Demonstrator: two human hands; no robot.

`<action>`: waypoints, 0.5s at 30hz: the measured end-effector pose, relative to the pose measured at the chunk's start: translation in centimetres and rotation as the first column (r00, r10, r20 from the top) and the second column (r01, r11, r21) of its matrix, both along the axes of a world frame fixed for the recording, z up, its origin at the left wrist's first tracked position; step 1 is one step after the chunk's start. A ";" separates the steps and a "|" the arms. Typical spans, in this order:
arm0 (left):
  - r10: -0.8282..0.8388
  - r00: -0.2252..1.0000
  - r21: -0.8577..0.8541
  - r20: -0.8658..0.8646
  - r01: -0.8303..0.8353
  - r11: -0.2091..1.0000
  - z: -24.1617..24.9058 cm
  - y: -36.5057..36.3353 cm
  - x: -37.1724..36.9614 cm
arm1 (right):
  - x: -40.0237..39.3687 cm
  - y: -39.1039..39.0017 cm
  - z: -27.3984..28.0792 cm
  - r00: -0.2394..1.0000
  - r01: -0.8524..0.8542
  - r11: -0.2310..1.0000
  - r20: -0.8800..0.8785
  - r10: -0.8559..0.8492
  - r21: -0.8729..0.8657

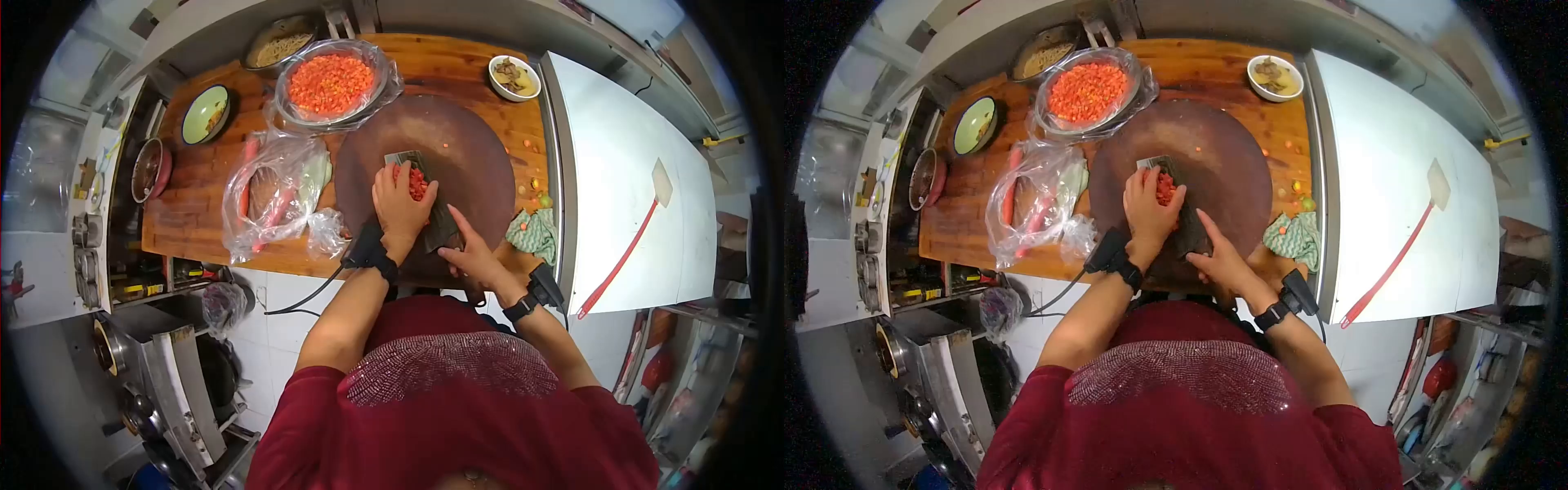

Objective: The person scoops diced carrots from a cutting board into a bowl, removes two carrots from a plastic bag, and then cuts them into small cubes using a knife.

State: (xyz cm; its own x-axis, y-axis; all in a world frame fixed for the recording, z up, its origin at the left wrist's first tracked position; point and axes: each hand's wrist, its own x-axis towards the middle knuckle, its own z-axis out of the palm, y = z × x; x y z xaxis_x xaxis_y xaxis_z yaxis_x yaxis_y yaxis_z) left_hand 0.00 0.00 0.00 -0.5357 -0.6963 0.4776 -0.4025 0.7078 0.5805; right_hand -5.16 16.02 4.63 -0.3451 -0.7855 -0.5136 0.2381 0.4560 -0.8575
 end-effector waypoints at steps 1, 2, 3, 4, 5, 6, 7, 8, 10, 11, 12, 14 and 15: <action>0.010 1.000 0.019 -0.028 -0.010 1.000 0.0 0.4 0.0 | 0.3 0.2 -0.1 1.000 0.003 0.999 -0.005 -0.003 -0.043; 0.020 0.998 0.036 -0.055 -0.018 0.999 0.0 0.7 0.0 | 0.5 0.3 0.0 1.000 0.006 0.996 -0.009 -0.007 -0.087; 0.019 0.999 0.014 -0.041 -0.018 1.000 -0.1 -1.4 0.1 | 0.8 -1.8 -0.7 1.000 0.008 0.994 0.004 -0.007 -0.109; 0.017 0.997 0.061 -0.071 -0.012 0.998 -0.1 -1.1 0.0 | 0.8 -1.7 -0.6 1.000 0.008 0.994 -0.008 -0.009 -0.105; 0.016 0.995 0.106 -0.099 -0.005 0.994 -0.1 -0.9 0.0 | 0.9 -1.6 -0.4 1.000 0.009 0.995 -0.018 -0.011 -0.102; 0.015 0.995 0.114 -0.097 -0.004 0.993 0.0 -0.7 0.1 | 0.9 -1.6 -0.1 1.000 0.011 0.995 -0.016 -0.012 -0.094; 0.018 0.993 0.140 -0.113 -0.002 0.990 0.0 -0.8 0.0 | 0.9 -1.8 0.3 1.000 -0.001 0.996 -0.020 -0.001 -0.086; 0.022 0.992 0.164 -0.128 -0.001 0.987 0.1 -1.0 -0.1 | 0.8 -2.1 0.7 1.000 -0.012 0.997 -0.024 0.011 -0.079; 0.007 0.987 0.193 -0.159 0.024 0.981 0.7 -1.1 -0.5 | 0.8 -2.3 1.7 1.000 0.010 0.997 -0.021 -0.012 -0.074; -0.005 0.982 0.218 -0.191 0.047 0.975 1.1 -1.3 -0.7 | 0.8 -2.4 2.3 0.999 0.031 0.997 -0.017 -0.032 -0.071; -0.003 0.980 0.215 -0.198 0.047 0.975 1.9 -1.6 -1.0 | 0.8 -2.7 2.8 0.999 0.028 0.997 -0.025 -0.030 -0.073; -0.049 0.966 0.194 -0.252 0.100 0.976 3.9 -2.8 -1.7 | 0.4 -3.6 4.1 0.996 0.078 0.990 -0.022 -0.081 -0.116; -0.048 0.963 0.179 -0.266 0.098 0.979 4.7 -3.8 -2.3 | 0.1 -4.6 5.1 0.996 0.071 0.989 -0.035 -0.076 -0.131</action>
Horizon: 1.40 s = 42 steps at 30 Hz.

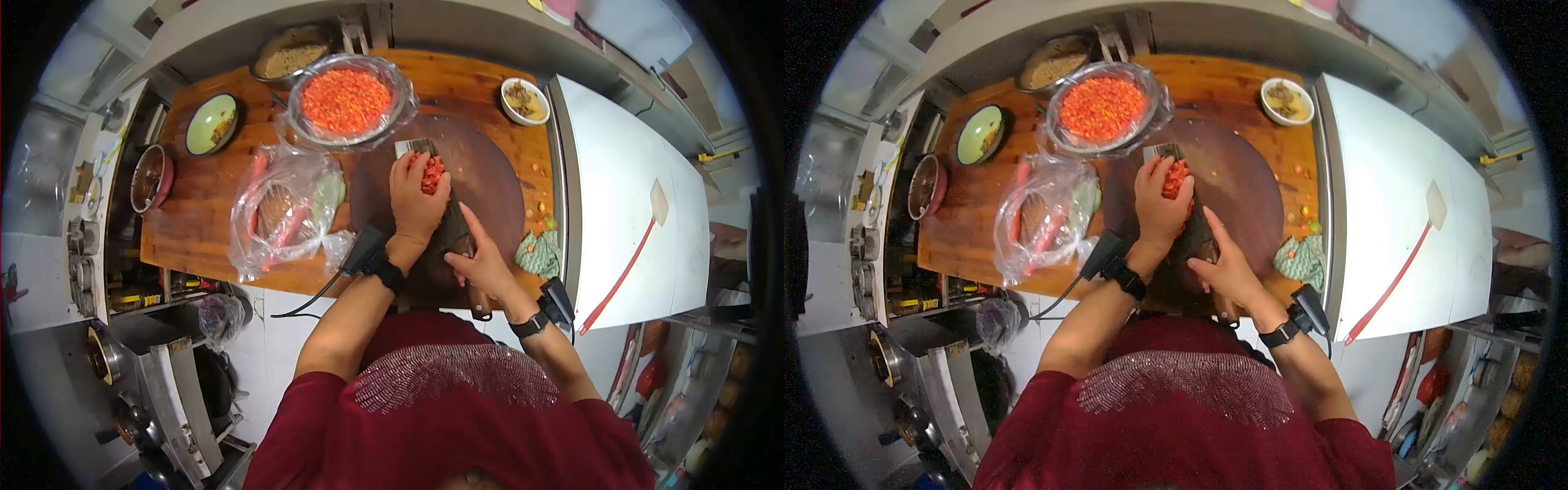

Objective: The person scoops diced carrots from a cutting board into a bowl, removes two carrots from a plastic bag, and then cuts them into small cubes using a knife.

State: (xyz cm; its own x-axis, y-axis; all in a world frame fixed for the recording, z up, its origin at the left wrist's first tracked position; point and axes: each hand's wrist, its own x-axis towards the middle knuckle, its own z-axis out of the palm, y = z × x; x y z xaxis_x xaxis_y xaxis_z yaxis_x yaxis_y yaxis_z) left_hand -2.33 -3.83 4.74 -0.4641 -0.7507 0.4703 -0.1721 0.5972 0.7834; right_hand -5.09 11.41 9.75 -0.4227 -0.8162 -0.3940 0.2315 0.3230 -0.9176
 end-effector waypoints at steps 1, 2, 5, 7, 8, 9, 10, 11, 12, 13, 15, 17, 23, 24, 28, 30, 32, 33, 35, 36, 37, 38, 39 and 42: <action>-0.003 0.999 -0.059 -0.038 0.000 0.998 0.9 -1.3 -0.7 | -0.3 -1.2 1.2 0.999 0.020 0.999 -0.039 -0.021 -0.028; -0.008 0.997 -0.116 -0.072 0.000 0.993 1.8 -2.7 -1.3 | -0.5 -2.4 2.3 0.996 0.040 0.998 -0.075 -0.044 -0.056; -0.056 0.995 -0.133 -0.081 0.045 0.990 4.6 -7.8 -2.6 | -0.9 -7.2 4.0 0.994 0.091 0.988 -0.056 -0.099 -0.128; -0.161 0.985 -0.098 -0.064 0.154 0.983 5.6 -11.5 -3.0 | -1.2 -10.5 4.7 0.991 0.129 0.978 -0.002 -0.131 -0.164; -0.170 0.983 -0.114 -0.070 0.162 0.980 5.7 -12.9 -3.0 | -1.2 -11.9 4.5 0.990 0.136 0.974 -0.009 -0.139 -0.180; -0.164 0.986 -0.140 0.012 0.164 0.977 5.7 -14.3 -3.0 | -1.3 -13.5 4.0 0.987 0.161 0.965 0.046 -0.155 -0.207; -0.154 0.984 -0.166 0.094 0.168 0.972 5.7 -15.6 -3.0 | -1.4 -15.2 3.4 0.980 0.189 0.954 0.102 -0.170 -0.232; -0.181 0.974 -0.187 0.140 0.205 0.961 5.4 -16.6 -2.9 | -1.4 -16.7 2.8 0.979 0.203 0.954 0.080 -0.190 -0.219; -0.190 0.972 -0.202 0.138 0.216 0.955 5.4 -17.4 -3.0 | -1.5 -17.9 2.7 0.977 0.213 0.949 0.079 -0.200 -0.234; -0.180 0.969 -0.250 0.170 0.219 0.943 5.2 -18.2 -3.2 | -1.5 -19.1 2.6 0.969 0.242 0.940 0.102 -0.223 -0.242; -0.145 0.968 -0.303 0.204 0.204 0.931 3.7 -19.1 -3.2 | -1.1 -20.2 1.9 0.973 0.229 0.945 0.083 -0.215 -0.232; -0.150 0.973 -0.305 0.176 0.198 0.932 1.5 -21.2 -4.0 | -0.9 -20.3 1.3 0.975 0.219 0.955 0.064 -0.211 -0.202; -0.105 0.976 -0.330 0.190 0.164 0.929 -1.1 -25.9 -4.9 | 0.2 -17.6 2.8 0.983 0.179 0.984 0.035 -0.178 -0.024; -0.036 0.972 -0.382 0.232 0.125 0.915 -1.3 -26.8 -4.8 | 0.5 -16.4 3.5 0.980 0.185 0.983 0.080 -0.183 -0.017; 0.073 0.975 -0.525 0.212 0.050 0.850 -1.6 -29.5 -4.4 | 1.1 -10.3 5.3 0.977 0.204 0.979 0.060 -0.204 0.011; 0.005 0.987 -0.455 0.161 0.070 0.888 -0.5 -29.2 -4.3 | 1.1 -6.2 4.9 0.971 0.233 0.971 0.043 -0.236 0.057; -0.089 0.996 -0.368 0.022 0.091 0.925 2.3 -25.7 -3.5 | 1.1 -1.9 2.4 0.946 0.319 0.948 -0.062 -0.319 -0.011; -0.181 0.983 -0.248 -0.025 0.169 0.954 2.5 -23.4 -3.0 | 1.0 -0.1 1.4 0.923 0.379 0.925 -0.061 -0.380 -0.023; -0.319 0.948 -0.077 0.002 0.318 0.945 2.7 -18.9 -1.4 | 0.8 2.7 -0.8 0.883 0.467 0.884 -0.034 -0.467 -0.027; -0.379 0.922 -0.017 0.078 0.382 0.924 2.3 -16.3 -0.6 | 0.3 3.7 -1.8 0.863 0.504 0.863 -0.008 -0.505 -0.034; -0.404 0.914 0.026 0.014 0.404 0.914 1.4 -13.9 0.1 | -0.2 4.5 -2.9 0.865 0.500 0.865 -0.009 -0.501 -0.049; -0.431 0.901 0.068 -0.048 0.433 0.899 0.2 -11.6 0.9 | -0.7 5.3 -4.0 0.860 0.510 0.860 -0.008 -0.510 -0.030; -0.384 0.922 0.136 -0.046 0.387 0.912 -0.9 -9.7 1.7 | -1.0 5.9 -4.7 0.852 0.524 0.852 -0.007 -0.524 -0.013; -0.276 0.961 0.181 0.009 0.270 0.946 -3.8 -6.1 3.2 | -1.1 6.8 -5.6 0.870 0.492 0.871 0.026 -0.492 -0.007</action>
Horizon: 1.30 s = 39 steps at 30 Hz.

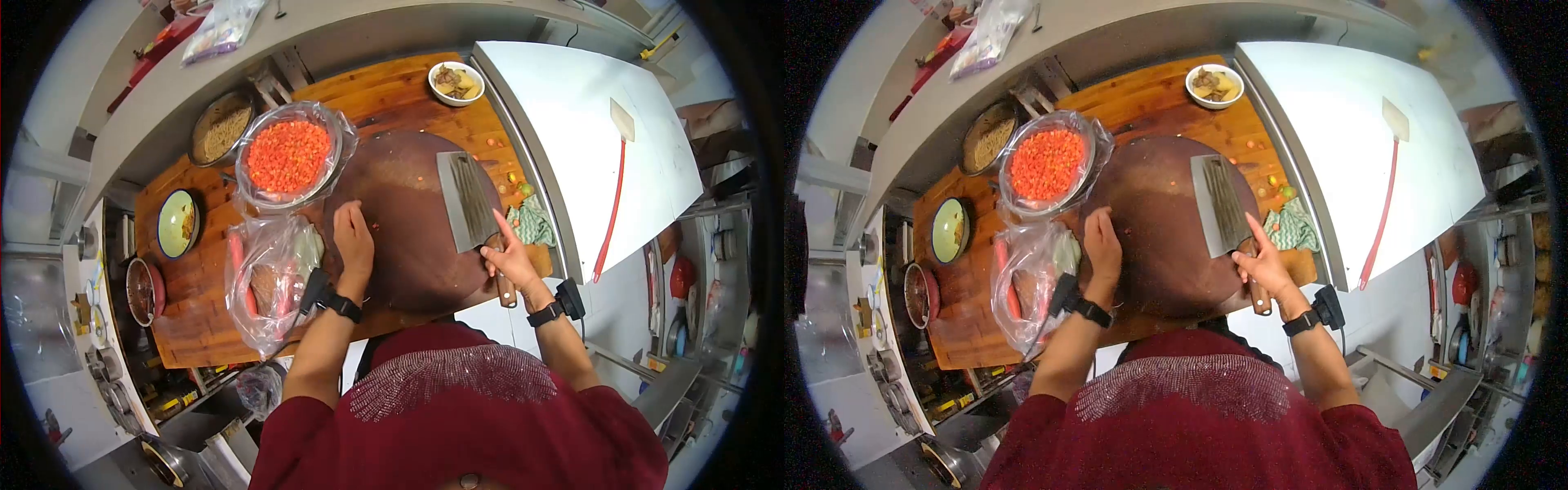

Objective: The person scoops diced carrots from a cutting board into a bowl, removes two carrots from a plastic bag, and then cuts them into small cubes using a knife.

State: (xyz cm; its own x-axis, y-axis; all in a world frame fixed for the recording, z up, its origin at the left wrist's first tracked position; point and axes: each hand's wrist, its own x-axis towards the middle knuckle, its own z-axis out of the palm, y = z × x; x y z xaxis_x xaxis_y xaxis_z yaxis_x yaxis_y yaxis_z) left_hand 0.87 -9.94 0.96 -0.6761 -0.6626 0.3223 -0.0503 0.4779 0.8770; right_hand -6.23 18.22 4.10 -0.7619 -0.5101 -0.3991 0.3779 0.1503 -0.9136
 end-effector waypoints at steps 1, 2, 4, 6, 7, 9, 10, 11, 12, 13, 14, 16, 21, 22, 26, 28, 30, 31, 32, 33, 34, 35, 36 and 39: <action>0.080 0.996 -0.017 0.049 -0.079 0.997 -0.6 0.9 0.1 | 0.0 0.0 0.1 0.999 -0.025 1.000 0.021 0.025 0.008; 0.085 0.995 -0.026 0.046 -0.084 0.996 -1.3 1.4 -0.5 | 0.0 -0.2 0.0 0.999 -0.031 1.000 0.018 0.031 -0.001; 0.147 0.989 -0.129 0.021 -0.143 0.981 -1.7 2.4 -2.0 | 0.2 -0.7 -0.4 0.994 -0.090 0.995 0.053 0.093 -0.047; 0.118 0.992 -0.113 0.051 -0.112 0.987 -1.8 3.2 -3.6 | 0.1 -1.5 0.2 0.984 -0.160 0.987 0.071 0.161 -0.021; 0.090 0.996 -0.111 0.008 -0.089 0.990 -1.9 3.4 -4.3 | 0.3 -2.1 0.5 0.972 -0.223 0.975 0.068 0.224 -0.015; 0.066 0.998 -0.111 -0.015 -0.067 0.992 -2.2 3.8 -5.1 | 0.9 -3.1 0.4 0.947 -0.315 0.949 0.056 0.315 -0.014; 0.069 0.996 -0.083 -0.054 -0.073 0.994 -2.1 4.2 -5.4 | 1.2 -3.7 0.4 0.945 -0.320 0.947 0.069 0.320 -0.018; 0.073 0.993 -0.050 -0.090 -0.078 0.996 -2.0 4.3 -5.8 | 1.6 -4.3 0.4 0.941 -0.335 0.942 0.040 0.336 -0.032; 0.094 0.990 -0.041 -0.104 -0.099 0.994 -2.2 4.1 -5.9 | 2.0 -4.6 0.5 0.936 -0.351 0.935 0.019 0.352 -0.041; 0.118 0.987 -0.026 -0.108 -0.122 0.992 -2.5 3.9 -5.8 | 2.1 -4.9 0.5 0.931 -0.364 0.931 -0.007 0.364 -0.025; 0.148 0.984 -0.006 -0.103 -0.149 0.989 -2.5 4.0 -5.6 | 2.2 -5.2 0.5 0.926 -0.378 0.926 -0.026 0.378 -0.009; 0.177 0.977 -0.052 -0.116 -0.184 0.982 -1.6 3.2 -5.5 | 2.4 -6.1 2.1 0.920 -0.392 0.920 -0.021 0.392 0.004; 0.064 0.966 -0.372 -0.250 -0.157 0.915 6.6 -2.8 -6.9 | 1.8 -10.4 6.7 0.913 -0.375 0.919 -0.218 0.344 -0.123; 0.039 0.960 -0.404 -0.279 -0.154 0.902 8.3 -4.3 -7.2 | 1.5 -11.3 7.2 0.904 -0.388 0.912 -0.249 0.348 -0.134; 0.007 0.968 -0.534 -0.251 -0.144 0.833 10.9 -10.1 -8.0 | 1.2 -14.5 8.5 0.907 -0.399 0.890 -0.240 0.347 -0.222; 0.013 0.980 -0.540 -0.199 -0.120 0.833 7.9 -14.1 -7.1 | 1.2 -14.8 7.8 0.946 -0.323 0.909 -0.115 0.303 -0.265; 0.114 0.986 -0.533 0.124 -0.031 0.846 4.1 -18.0 -6.0 | 1.1 -13.6 6.7 0.960 -0.263 0.953 -0.136 0.243 -0.154; 0.139 0.984 -0.543 0.113 -0.056 0.838 5.7 -18.3 -5.5 | 0.7 -12.0 5.7 0.954 -0.255 0.966 -0.176 0.243 -0.050; 0.102 0.994 -0.605 0.037 -0.059 0.794 7.6 -17.7 -3.8 | 0.5 -10.3 4.9 0.972 -0.222 0.973 -0.098 0.216 -0.061; 0.065 0.998 -0.663 -0.023 -0.064 0.746 8.9 -17.2 -1.3 | 0.3 -8.6 3.9 0.978 -0.206 0.976 -0.060 0.202 -0.075; 0.106 0.994 -0.663 0.006 -0.075 0.745 9.5 -17.1 1.7 | 0.4 -7.2 3.2 0.985 -0.165 0.986 -0.051 0.163 -0.031; 0.048 0.976 -0.417 0.210 0.045 0.908 10.4 -17.2 4.5 | 0.5 -5.9 3.4 0.980 -0.197 0.980 -0.033 0.196 -0.014; -0.067 0.930 -0.124 0.362 0.120 0.985 11.1 -17.4 6.6 | 0.5 -4.5 2.0 0.979 -0.204 0.978 -0.039 0.202 -0.051; -0.221 0.767 0.094 0.602 0.207 0.974 8.4 -17.7 14.3 | 1.1 -2.7 0.3 0.978 -0.204 0.979 -0.049 0.204 0.020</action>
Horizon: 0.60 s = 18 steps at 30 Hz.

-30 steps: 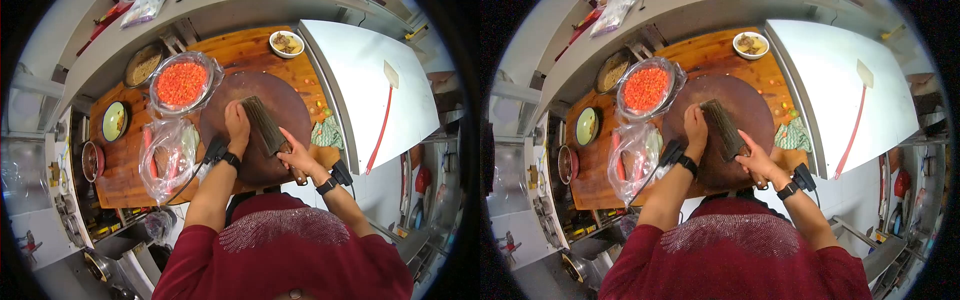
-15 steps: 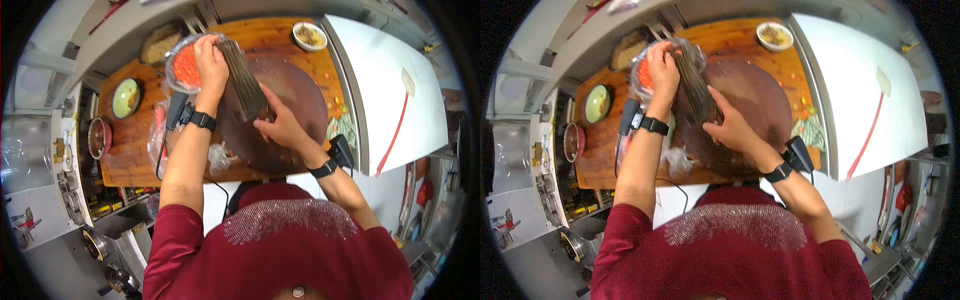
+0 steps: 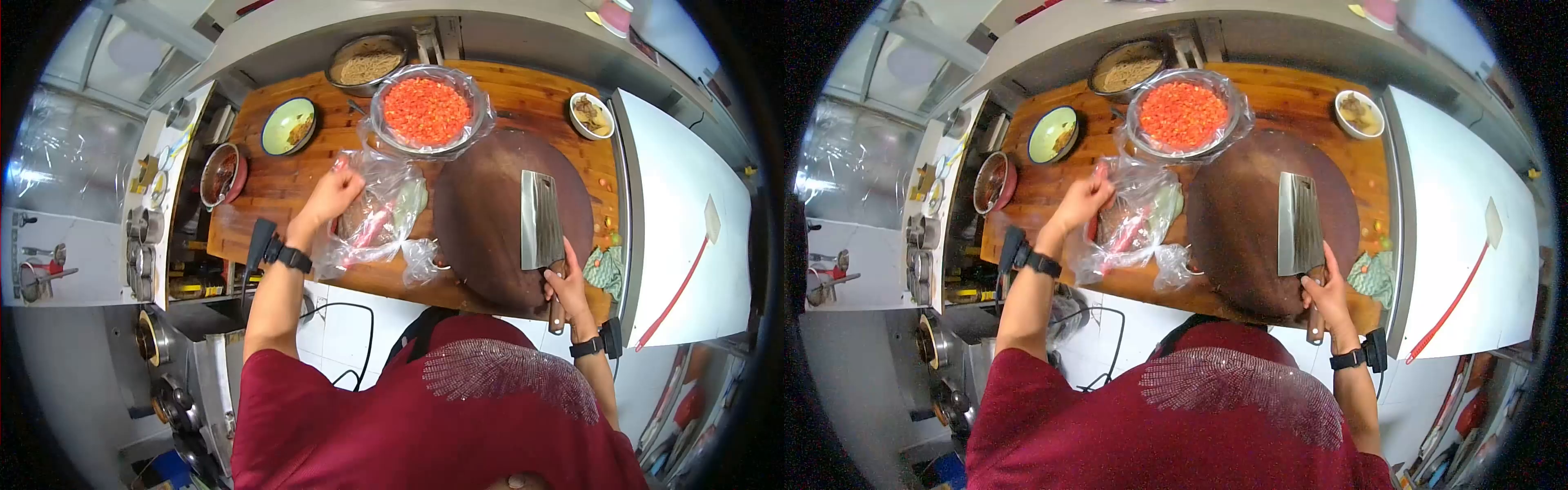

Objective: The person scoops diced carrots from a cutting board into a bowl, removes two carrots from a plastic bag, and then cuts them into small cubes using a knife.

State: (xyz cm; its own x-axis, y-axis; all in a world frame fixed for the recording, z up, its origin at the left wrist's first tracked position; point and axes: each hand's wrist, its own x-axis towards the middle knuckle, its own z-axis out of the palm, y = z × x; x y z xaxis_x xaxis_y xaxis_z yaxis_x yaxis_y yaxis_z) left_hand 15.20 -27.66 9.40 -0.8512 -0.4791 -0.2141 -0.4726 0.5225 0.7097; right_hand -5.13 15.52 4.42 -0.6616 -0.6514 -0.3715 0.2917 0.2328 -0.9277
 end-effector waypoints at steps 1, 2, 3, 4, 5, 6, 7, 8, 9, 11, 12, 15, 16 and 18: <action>0.006 1.000 0.003 0.005 -0.006 1.000 -0.9 0.9 1.3 | 0.2 0.3 -0.3 0.999 0.028 1.000 0.029 -0.028 -0.002; -0.020 0.998 -0.050 0.064 0.023 0.998 -1.9 1.9 2.4 | 0.4 0.6 -0.4 0.997 0.054 0.999 0.055 -0.054 0.000; -0.040 0.991 -0.103 0.126 0.053 0.993 -2.8 2.3 3.4 | 0.4 0.6 -0.5 0.997 0.045 0.999 0.060 -0.045 0.001; -0.031 0.991 -0.103 0.129 0.045 0.994 -4.9 2.4 4.2 | 0.4 0.5 -0.5 0.998 0.033 0.999 0.056 -0.032 -0.014; -0.060 0.997 -0.353 0.055 0.075 0.933 -7.5 2.4 4.5 | 0.3 0.3 -0.5 0.999 0.023 0.999 0.048 -0.022 -0.032; -0.108 0.994 -0.580 -0.011 0.082 0.810 -7.6 3.3 3.9 | 0.3 0.3 -0.5 0.999 0.020 0.999 0.043 -0.018 -0.034; -0.106 0.994 -0.581 -0.018 0.076 0.810 -7.5 3.9 3.4 | 0.3 0.3 -0.5 0.997 0.029 0.999 0.066 -0.028 -0.020; -0.031 0.977 -0.430 0.211 0.121 0.895 -7.3 4.4 2.8 | 0.2 0.3 -0.4 0.995 0.038 0.999 0.088 -0.037 -0.005; 0.005 0.899 -0.260 0.438 0.121 0.958 -5.9 5.2 2.2 | 0.0 0.4 -0.4 0.996 0.035 0.999 0.081 -0.034 -0.006; 0.001 0.875 -0.252 0.485 0.139 0.958 -4.6 6.4 2.8 | 0.1 0.3 -0.5 0.994 0.035 0.999 0.102 -0.035 0.004; -0.016 0.915 -0.314 0.402 0.154 0.937 -5.0 7.0 3.7 | 0.0 0.3 -0.4 0.994 0.032 0.999 0.101 -0.032 0.000; -0.020 0.928 -0.332 0.371 0.152 0.931 -4.9 7.4 4.9 | 0.0 0.4 -0.4 0.994 0.019 1.000 0.104 -0.019 0.001; 0.053 0.912 -0.370 0.408 0.113 0.922 -3.7 7.8 5.1 | -0.1 0.4 -0.7 0.995 0.019 1.000 0.093 -0.018 -0.006; 0.095 0.760 -0.375 0.643 0.204 0.904 -3.1 7.1 5.7 | -0.4 0.5 -1.1 0.997 0.007 0.999 0.079 -0.005 -0.034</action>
State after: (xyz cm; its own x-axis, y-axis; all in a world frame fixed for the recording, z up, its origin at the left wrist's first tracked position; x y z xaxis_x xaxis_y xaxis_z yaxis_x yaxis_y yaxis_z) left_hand 20.94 -20.55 6.32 -0.6125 -0.6032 -0.5109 -0.6905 0.7228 -0.0256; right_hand -5.48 16.06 3.30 -0.6353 -0.6606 -0.4000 0.3652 0.1993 -0.9093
